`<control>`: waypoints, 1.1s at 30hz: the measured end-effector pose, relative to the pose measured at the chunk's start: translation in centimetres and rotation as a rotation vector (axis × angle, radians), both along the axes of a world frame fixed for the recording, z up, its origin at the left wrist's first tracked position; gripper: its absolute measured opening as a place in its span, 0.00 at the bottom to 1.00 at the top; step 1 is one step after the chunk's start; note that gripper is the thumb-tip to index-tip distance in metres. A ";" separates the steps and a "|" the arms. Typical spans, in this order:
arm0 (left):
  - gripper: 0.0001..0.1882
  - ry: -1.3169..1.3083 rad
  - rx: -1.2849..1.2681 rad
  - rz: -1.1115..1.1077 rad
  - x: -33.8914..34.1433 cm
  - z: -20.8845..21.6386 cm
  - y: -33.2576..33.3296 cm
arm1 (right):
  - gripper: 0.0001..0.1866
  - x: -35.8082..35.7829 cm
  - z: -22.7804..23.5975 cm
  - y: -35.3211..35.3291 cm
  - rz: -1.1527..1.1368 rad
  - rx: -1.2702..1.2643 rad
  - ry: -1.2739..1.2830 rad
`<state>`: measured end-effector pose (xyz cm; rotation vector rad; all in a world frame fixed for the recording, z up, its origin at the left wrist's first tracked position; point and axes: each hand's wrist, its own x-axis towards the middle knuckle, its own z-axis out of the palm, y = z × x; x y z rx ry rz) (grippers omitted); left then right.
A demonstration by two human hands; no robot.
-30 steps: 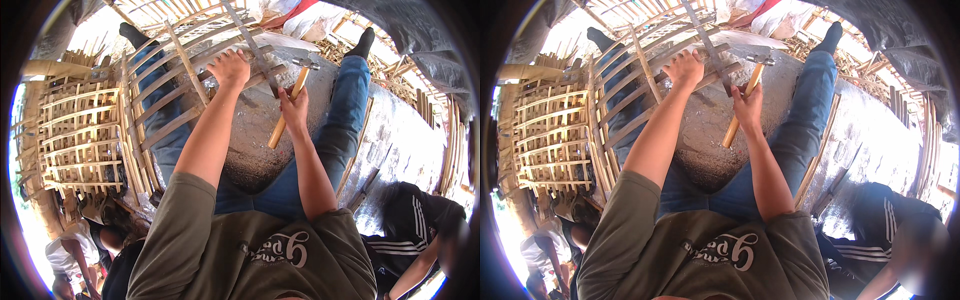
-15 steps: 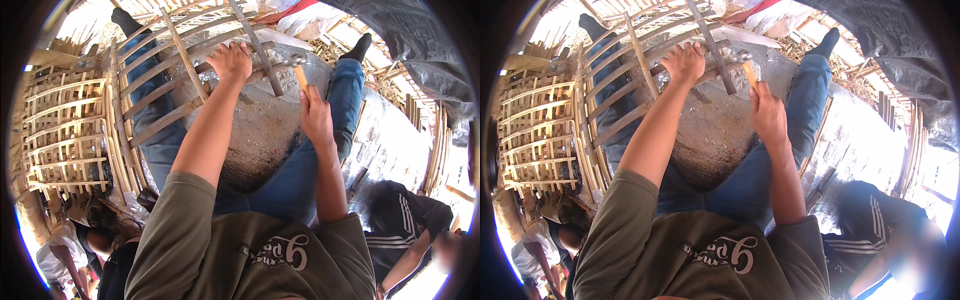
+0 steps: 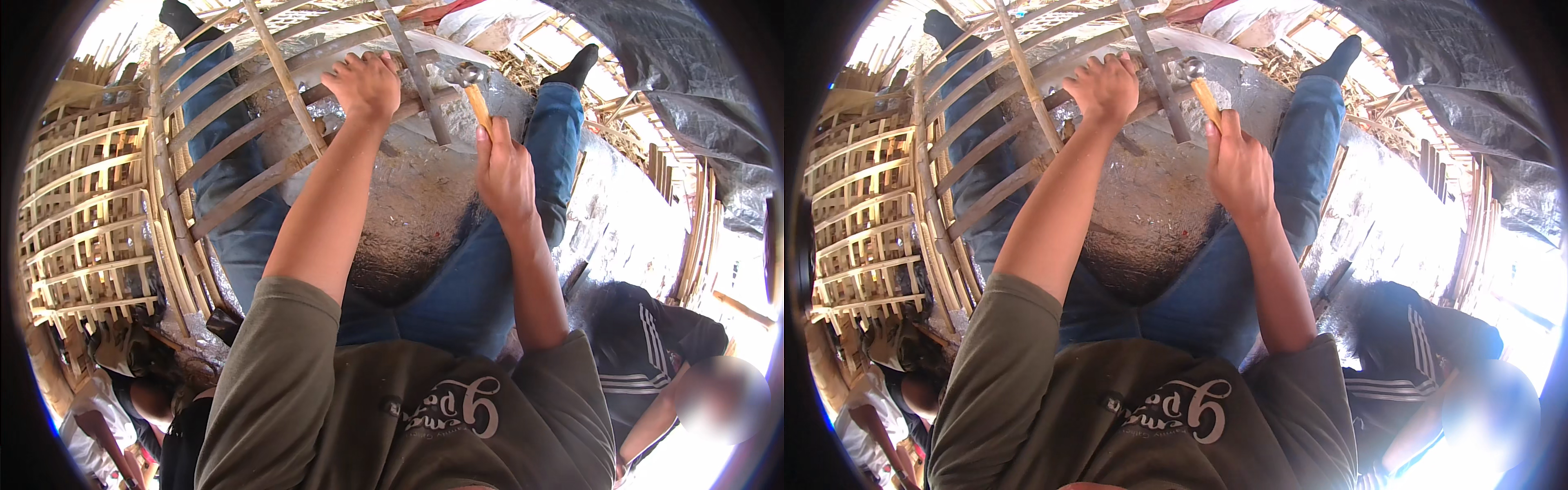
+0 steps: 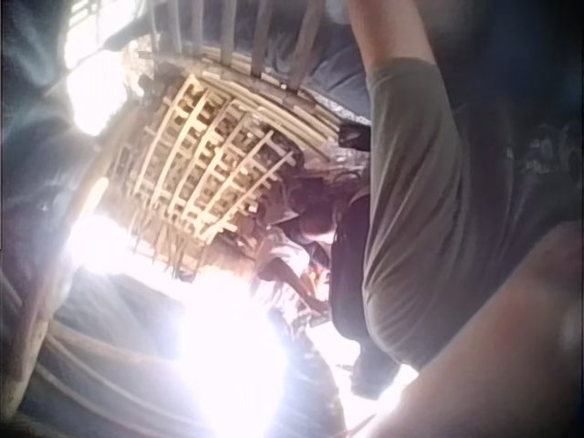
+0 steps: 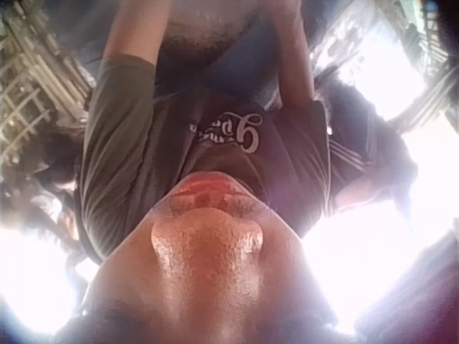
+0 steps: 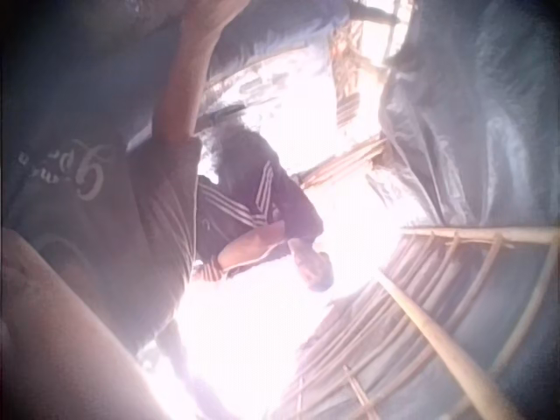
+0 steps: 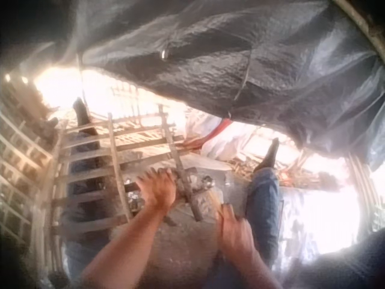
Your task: The person sits on the ground and uses a hammer to nail thin bamboo strips onto a larger bamboo frame. They repeatedly position the strips and hammer them into place to form a grid-like pattern.
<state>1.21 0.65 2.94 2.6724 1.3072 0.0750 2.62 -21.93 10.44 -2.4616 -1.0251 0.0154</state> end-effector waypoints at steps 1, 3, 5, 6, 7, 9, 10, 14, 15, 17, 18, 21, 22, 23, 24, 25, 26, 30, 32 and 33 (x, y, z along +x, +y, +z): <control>0.29 -0.003 0.001 0.001 0.1 -0.1 -0.1 | 0.11 0.2 0.0 0.0 0.002 -0.004 0.001; 0.29 -0.021 0.020 0.004 0.0 -0.1 -0.2 | 0.11 0.4 -0.8 -0.1 0.007 -0.008 -0.006; 0.28 -0.053 0.051 0.007 -0.1 -0.1 -0.5 | 0.10 0.4 -1.4 -0.2 0.010 -0.009 0.000; 0.28 -0.035 0.038 0.004 -0.1 -0.1 -0.5 | 0.10 0.2 -1.6 -0.3 0.011 -0.008 0.009; 0.29 -0.017 0.026 0.000 -0.1 0.0 -0.4 | 0.10 0.2 -1.8 -0.4 0.011 -0.007 0.018; 0.29 -0.006 0.016 0.001 -0.1 0.0 -0.2 | 0.10 0.1 -2.2 -0.4 0.021 -0.007 0.030; 0.29 -0.012 0.019 0.006 -0.1 -0.1 -0.2 | 0.10 0.0 -2.4 -0.4 0.026 -0.007 0.035; 0.29 -0.053 0.037 0.005 -0.2 -0.3 -0.4 | 0.09 -0.2 -2.0 -0.3 0.013 0.062 0.087; 0.29 -0.060 0.038 0.008 -0.2 -0.4 -0.5 | 0.09 -0.3 -1.6 -0.2 0.004 0.072 0.094; 0.30 -0.073 0.044 0.012 -0.2 -0.4 -0.4 | 0.10 -0.4 -1.5 -0.2 -0.005 0.091 0.091; 0.30 -0.064 0.045 0.013 -0.3 -0.4 -0.3 | 0.10 -0.4 -1.7 -0.3 -0.005 0.099 0.081; 0.31 -0.029 0.048 -0.006 0.0 -0.2 -0.5 | 0.10 0.0 -3.6 -0.5 -0.010 -0.084 0.071; 0.31 -0.004 0.051 -0.019 0.0 -0.2 -0.6 | 0.10 0.3 -4.3 -0.6 -0.014 -0.181 0.071; 0.31 0.022 0.056 -0.023 -0.1 -0.2 -0.4 | 0.10 0.1 -3.9 -0.3 -0.006 -0.122 0.069; 0.31 0.016 0.044 -0.019 -0.1 -0.1 -0.3 | 0.10 0.0 -3.3 0.0 0.002 -0.065 0.067; 0.31 0.009 0.032 -0.016 -0.1 -0.1 -0.1 | 0.10 -0.2 -2.6 0.3 0.009 -0.007 0.065; 0.31 0.008 0.014 -0.009 -0.4 -0.3 -0.2 | 0.10 -0.6 -1.8 0.4 -0.021 0.014 0.070; 0.31 -0.015 0.036 -0.006 -0.1 -0.5 -0.8 | 0.11 -1.5 -3.5 -0.1 -0.145 0.025 0.106; 0.31 -0.001 0.041 -0.014 -0.3 -0.7 -1.0 | 0.10 -0.9 -3.8 0.1 -0.120 -0.082 0.061; 0.31 -0.020 0.044 -0.010 -0.4 -1.0 -1.1 | 0.10 -0.8 -3.6 0.1 -0.105 -0.134 0.041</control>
